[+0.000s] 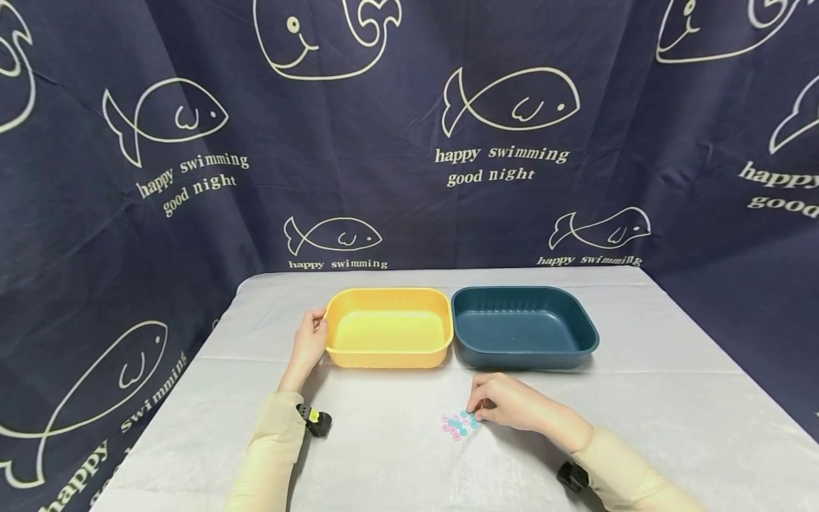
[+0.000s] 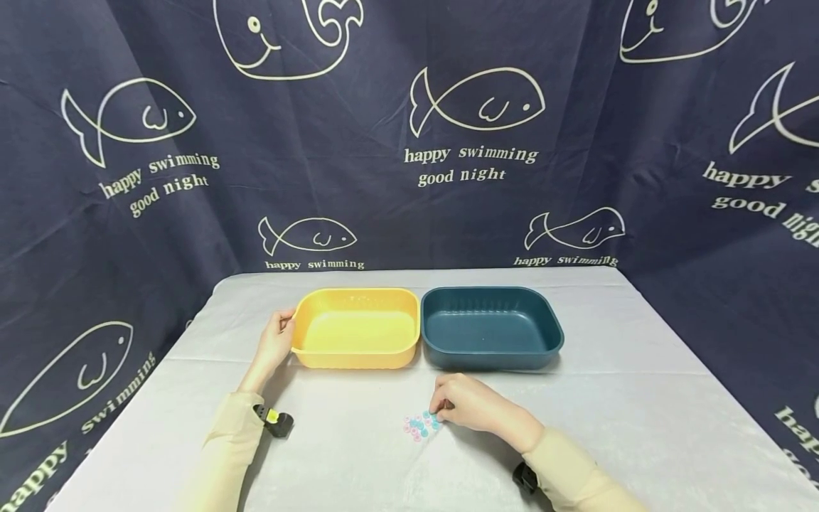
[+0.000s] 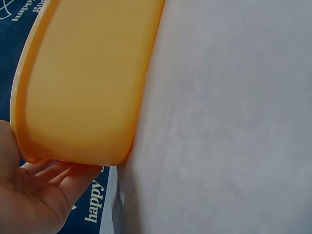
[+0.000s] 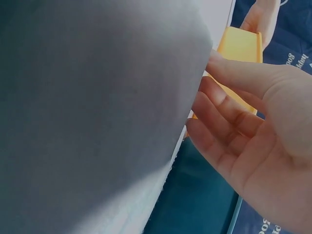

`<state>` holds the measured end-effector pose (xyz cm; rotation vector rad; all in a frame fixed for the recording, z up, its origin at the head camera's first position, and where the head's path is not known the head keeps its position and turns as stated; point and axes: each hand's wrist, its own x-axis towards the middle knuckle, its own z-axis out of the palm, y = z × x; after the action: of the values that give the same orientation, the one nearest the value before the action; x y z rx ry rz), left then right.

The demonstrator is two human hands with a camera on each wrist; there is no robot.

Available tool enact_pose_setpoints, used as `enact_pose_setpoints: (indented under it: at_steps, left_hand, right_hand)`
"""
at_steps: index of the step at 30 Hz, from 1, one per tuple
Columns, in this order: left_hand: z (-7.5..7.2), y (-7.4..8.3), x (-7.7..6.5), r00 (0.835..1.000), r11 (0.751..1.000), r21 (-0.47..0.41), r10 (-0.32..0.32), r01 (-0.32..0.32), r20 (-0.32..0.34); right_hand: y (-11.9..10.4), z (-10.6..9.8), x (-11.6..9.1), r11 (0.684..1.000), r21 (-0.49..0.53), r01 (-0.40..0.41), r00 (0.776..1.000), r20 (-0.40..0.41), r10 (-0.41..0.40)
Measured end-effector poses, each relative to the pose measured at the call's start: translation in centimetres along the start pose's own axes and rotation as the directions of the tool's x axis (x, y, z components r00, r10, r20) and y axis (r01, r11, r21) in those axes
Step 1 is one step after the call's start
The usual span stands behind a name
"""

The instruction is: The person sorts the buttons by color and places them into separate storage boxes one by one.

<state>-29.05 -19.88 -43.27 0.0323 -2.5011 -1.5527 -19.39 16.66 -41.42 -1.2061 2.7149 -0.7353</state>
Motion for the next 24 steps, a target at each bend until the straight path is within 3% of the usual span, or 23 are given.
enact_pose_setpoints:
  at_steps: [24]
  left_hand:
    - [-0.15, 0.25, -0.07, 1.000, 1.000, -0.008, 0.003, -0.003, 0.012]
  right_hand:
    - [0.17, 0.42, -0.24, 0.997, -0.075, -0.026, 0.999, -0.040, 0.023]
